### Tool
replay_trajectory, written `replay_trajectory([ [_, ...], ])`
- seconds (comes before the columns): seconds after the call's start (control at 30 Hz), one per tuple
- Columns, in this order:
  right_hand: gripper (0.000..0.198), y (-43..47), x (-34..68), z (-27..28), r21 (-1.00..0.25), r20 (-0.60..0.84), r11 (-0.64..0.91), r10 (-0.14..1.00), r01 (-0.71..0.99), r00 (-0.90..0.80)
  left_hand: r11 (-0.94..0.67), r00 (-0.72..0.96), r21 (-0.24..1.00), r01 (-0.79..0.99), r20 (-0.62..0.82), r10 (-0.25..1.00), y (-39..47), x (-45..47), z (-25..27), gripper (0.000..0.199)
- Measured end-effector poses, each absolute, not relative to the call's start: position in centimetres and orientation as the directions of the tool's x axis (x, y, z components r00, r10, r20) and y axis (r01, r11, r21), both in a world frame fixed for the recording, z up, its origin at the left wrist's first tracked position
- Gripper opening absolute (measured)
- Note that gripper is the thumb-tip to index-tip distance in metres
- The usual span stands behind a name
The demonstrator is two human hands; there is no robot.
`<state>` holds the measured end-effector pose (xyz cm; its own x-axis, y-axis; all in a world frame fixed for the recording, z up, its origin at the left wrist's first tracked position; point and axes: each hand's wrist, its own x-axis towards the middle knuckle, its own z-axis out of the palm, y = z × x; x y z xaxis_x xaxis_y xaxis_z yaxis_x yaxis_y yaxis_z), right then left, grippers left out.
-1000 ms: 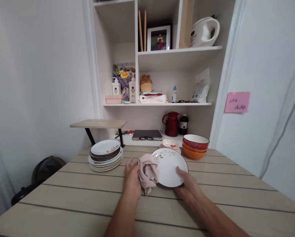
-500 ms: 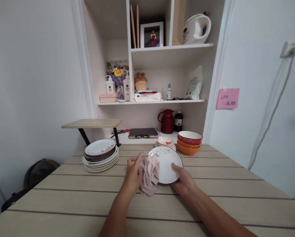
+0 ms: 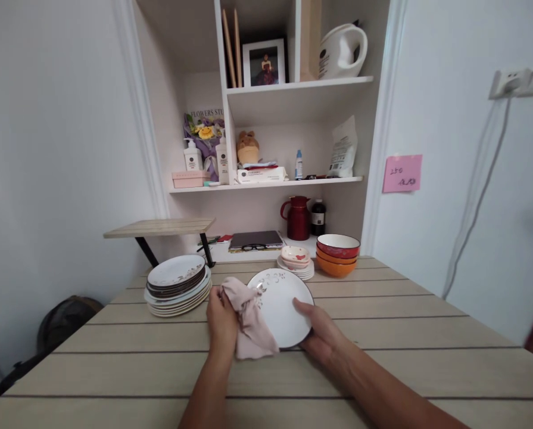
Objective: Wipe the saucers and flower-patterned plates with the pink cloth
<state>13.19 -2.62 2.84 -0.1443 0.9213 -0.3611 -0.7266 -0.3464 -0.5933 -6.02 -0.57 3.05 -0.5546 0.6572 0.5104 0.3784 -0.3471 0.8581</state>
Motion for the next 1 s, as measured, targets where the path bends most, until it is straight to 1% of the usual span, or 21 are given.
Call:
replay_trajectory([
  [0.1,0.052,-3.5,12.1,2.8,-0.59,-0.357,-0.418,0.902,-0.691,-0.241,-0.319,-0.658,0.865,0.388,0.502,0.561,-1.1,-6.2,3.4,0.003],
  [0.2,0.053,-4.0,11.5,2.9,-0.566,-0.342,-0.449,0.891,-0.691,-0.299,-0.348,-0.7,0.852,0.391,0.521,0.488,-1.7,-6.1,3.9,0.01],
  [0.27,0.054,-3.8,11.6,3.0,-0.545,-0.326,-0.445,0.893,-0.711,-0.31,-0.388,-0.675,0.835,0.391,0.547,0.495,-1.8,-6.0,4.2,0.017],
  [0.33,0.054,-3.5,12.1,3.0,-0.539,-0.332,-0.424,0.901,-0.728,-0.279,-0.438,-0.598,0.808,0.393,0.587,0.546,-1.6,-5.8,4.2,0.024],
  [0.43,0.051,-2.8,12.9,3.0,-0.561,-0.382,-0.37,0.909,-0.74,-0.165,-0.51,-0.398,0.756,0.41,0.652,0.646,-0.9,-5.4,3.7,0.026],
  [0.5,0.049,-2.4,13.1,3.0,-0.57,-0.403,-0.339,0.909,-0.749,-0.105,-0.54,-0.26,0.728,0.423,0.668,0.697,-0.7,-5.0,3.3,0.025],
  [0.57,0.048,-2.2,13.1,3.1,-0.57,-0.412,-0.318,0.908,-0.758,-0.072,-0.546,-0.137,0.706,0.451,0.659,0.739,-0.9,-4.5,3.1,0.03],
  [0.63,0.047,-2.3,12.9,3.2,-0.569,-0.42,-0.306,0.906,-0.763,-0.05,-0.535,-0.024,0.683,0.497,0.628,0.778,-1.5,-4.0,3.2,0.039],
  [0.7,0.045,-2.3,12.8,3.4,-0.568,-0.422,-0.298,0.906,-0.767,-0.039,-0.547,0.066,0.673,0.498,0.599,0.798,-2.3,-3.7,3.5,0.052],
  [0.73,0.045,-2.4,12.8,3.4,-0.567,-0.422,-0.294,0.906,-0.769,-0.036,-0.566,0.095,0.68,0.466,0.597,0.796,-2.6,-3.6,3.7,0.059],
  [0.8,0.046,-2.3,12.9,3.4,-0.566,-0.418,-0.285,0.908,-0.774,-0.029,-0.6,0.098,0.71,0.369,0.612,0.785,-2.9,-3.5,4.0,0.07],
  [0.83,0.047,-2.2,13.0,3.3,-0.566,-0.414,-0.278,0.91,-0.776,-0.024,-0.598,0.078,0.725,0.341,0.612,0.787,-3.0,-3.4,4.0,0.07],
  [0.87,0.048,-2.1,13.1,3.3,-0.566,-0.411,-0.271,0.912,-0.778,-0.019,-0.582,0.045,0.737,0.342,0.606,0.794,-2.9,-3.2,3.9,0.065],
  [0.93,0.049,-1.9,13.3,3.1,-0.568,-0.4,-0.259,0.916,-0.781,-0.013,-0.531,-0.009,0.742,0.409,0.585,0.811,-2.7,-2.7,3.6,0.046],
  [1.0,0.049,-1.7,13.5,3.0,-0.571,-0.378,-0.251,0.926,-0.782,-0.021,-0.5,0.007,0.712,0.492,0.571,0.821,-2.5,-2.0,3.2,0.027],
])
